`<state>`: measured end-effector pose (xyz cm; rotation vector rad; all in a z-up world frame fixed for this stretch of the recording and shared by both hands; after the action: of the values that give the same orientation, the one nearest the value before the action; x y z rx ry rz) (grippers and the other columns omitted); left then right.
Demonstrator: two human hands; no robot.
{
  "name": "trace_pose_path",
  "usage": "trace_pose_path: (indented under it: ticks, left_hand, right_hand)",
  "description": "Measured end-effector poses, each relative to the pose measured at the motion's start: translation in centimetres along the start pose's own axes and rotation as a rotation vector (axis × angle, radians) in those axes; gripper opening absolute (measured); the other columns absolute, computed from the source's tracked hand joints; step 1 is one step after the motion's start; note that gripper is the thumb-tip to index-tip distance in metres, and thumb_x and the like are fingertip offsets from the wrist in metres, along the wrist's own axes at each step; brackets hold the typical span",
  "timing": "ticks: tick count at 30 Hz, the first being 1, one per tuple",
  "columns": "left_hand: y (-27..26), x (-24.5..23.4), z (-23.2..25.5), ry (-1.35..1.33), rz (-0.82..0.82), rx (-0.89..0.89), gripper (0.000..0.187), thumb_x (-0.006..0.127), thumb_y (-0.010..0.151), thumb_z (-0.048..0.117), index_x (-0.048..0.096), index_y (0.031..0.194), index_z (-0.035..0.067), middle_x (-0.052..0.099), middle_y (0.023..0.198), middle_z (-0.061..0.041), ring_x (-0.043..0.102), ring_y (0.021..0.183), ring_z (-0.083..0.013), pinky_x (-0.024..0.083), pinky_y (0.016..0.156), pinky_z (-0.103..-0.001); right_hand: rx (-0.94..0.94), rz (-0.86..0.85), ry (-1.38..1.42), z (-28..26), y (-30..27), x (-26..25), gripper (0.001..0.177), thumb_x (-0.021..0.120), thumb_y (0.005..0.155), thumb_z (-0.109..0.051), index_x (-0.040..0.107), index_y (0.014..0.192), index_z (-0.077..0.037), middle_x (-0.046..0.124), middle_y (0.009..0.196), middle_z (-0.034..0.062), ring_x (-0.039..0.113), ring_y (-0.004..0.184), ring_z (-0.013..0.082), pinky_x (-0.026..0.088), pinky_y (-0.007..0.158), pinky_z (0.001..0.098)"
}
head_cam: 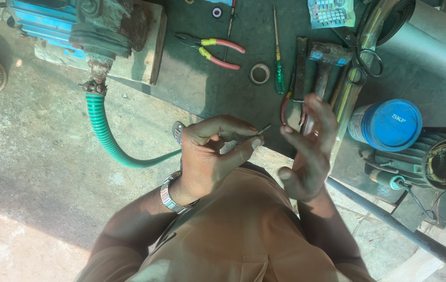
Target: The person works on a blue electric motor mounted on a wooden board, using a screwdriver and pliers to adjust components and tighten a green hose connection. The person applies grease to a small metal part and reattaches it to the motor assembly.
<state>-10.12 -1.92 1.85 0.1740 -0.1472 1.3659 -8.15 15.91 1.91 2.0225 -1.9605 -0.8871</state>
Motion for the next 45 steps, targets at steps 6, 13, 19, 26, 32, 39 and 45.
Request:
trace_pose_path:
  ticks: [6,13,19,26,32,39,45]
  left_hand:
    - [-0.2,-0.5,-0.3,-0.104,0.002,0.021,0.018,0.071,0.095,-0.012,0.068,0.111,-0.004,0.075,0.111,-0.015,0.075,0.107,-0.0165,0.062,0.093,-0.028]
    - [0.1,-0.2,-3.5,-0.614,-0.017,-0.23,0.022,0.068,0.096,-0.01,0.068,0.117,-0.007,0.074,0.114,-0.022,0.075,0.108,-0.03,0.063,0.097,-0.04]
    - [-1.0,0.0,-5.2,-0.823,0.028,-0.283,0.017,0.067,0.1,-0.004,0.07,0.117,-0.003,0.072,0.119,-0.018,0.071,0.115,-0.0303,0.059,0.103,-0.043]
    - [-2.9,-1.5,-5.1,-0.819,0.07,-0.146,0.014,0.07,0.098,-0.006,0.074,0.108,0.004,0.063,0.133,-0.012,0.059,0.122,-0.0191,0.047,0.105,-0.034]
    - [-3.8,-4.9,-4.8,-0.865,0.094,-0.144,0.013,0.069,0.097,-0.008,0.073,0.103,0.002,0.063,0.135,-0.011,0.06,0.121,-0.0194,0.048,0.106,-0.034]
    - [-2.9,-9.4,-2.4,-0.809,0.03,-0.168,0.013,0.069,0.099,-0.007,0.075,0.109,-0.001,0.065,0.129,-0.011,0.063,0.12,-0.0189,0.049,0.106,-0.034]
    - [-3.6,-13.0,0.3,-0.448,-0.003,-0.227,0.026,0.072,0.093,-0.004,0.071,0.119,0.0,0.065,0.133,-0.011,0.065,0.107,-0.0176,0.055,0.09,-0.032]
  right_hand:
    - [-0.246,0.114,-0.609,-1.7,1.3,-1.7,0.055,0.054,0.098,-0.054,0.073,0.121,-0.008,0.045,0.151,0.0184,0.037,0.143,0.0364,0.034,0.121,0.0581]
    - [0.049,0.199,-0.025,0.2,0.1,-0.8,0.028,0.072,0.102,-0.015,0.063,0.123,-0.001,0.054,0.144,0.0141,0.053,0.131,0.0246,0.046,0.11,0.0367]
    - [0.124,0.136,0.205,0.0,-0.7,1.9,0.03,0.073,0.096,0.006,0.061,0.122,-0.001,0.056,0.129,0.012,0.058,0.123,0.0176,0.051,0.109,0.0314]
    - [-0.071,0.027,0.093,-1.8,0.7,5.4,0.028,0.081,0.09,0.009,0.063,0.111,0.0,0.066,0.115,0.0149,0.068,0.1,0.0197,0.058,0.087,0.0288]
    - [-0.108,0.031,0.106,-2.9,1.1,8.5,0.024,0.081,0.091,0.008,0.067,0.109,0.002,0.067,0.113,0.017,0.071,0.1,0.0228,0.061,0.08,0.029]
    - [-0.09,0.129,0.015,-4.0,2.3,12.8,0.02,0.081,0.091,0.008,0.07,0.107,0.004,0.068,0.111,0.0171,0.072,0.097,0.025,0.061,0.077,0.0298]
    - [0.044,0.301,0.093,-3.2,2.4,15.3,0.021,0.076,0.095,0.009,0.064,0.111,0.006,0.069,0.112,0.0169,0.07,0.095,0.0205,0.059,0.076,0.0284]
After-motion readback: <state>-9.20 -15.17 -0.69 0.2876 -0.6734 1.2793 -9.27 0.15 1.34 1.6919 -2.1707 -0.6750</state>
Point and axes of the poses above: each hand's wrist, its own y-axis towards the middle knuckle, its own x-axis out of the palm, z = x × y, the point moved 7 cm from there along y, towards the middle knuckle
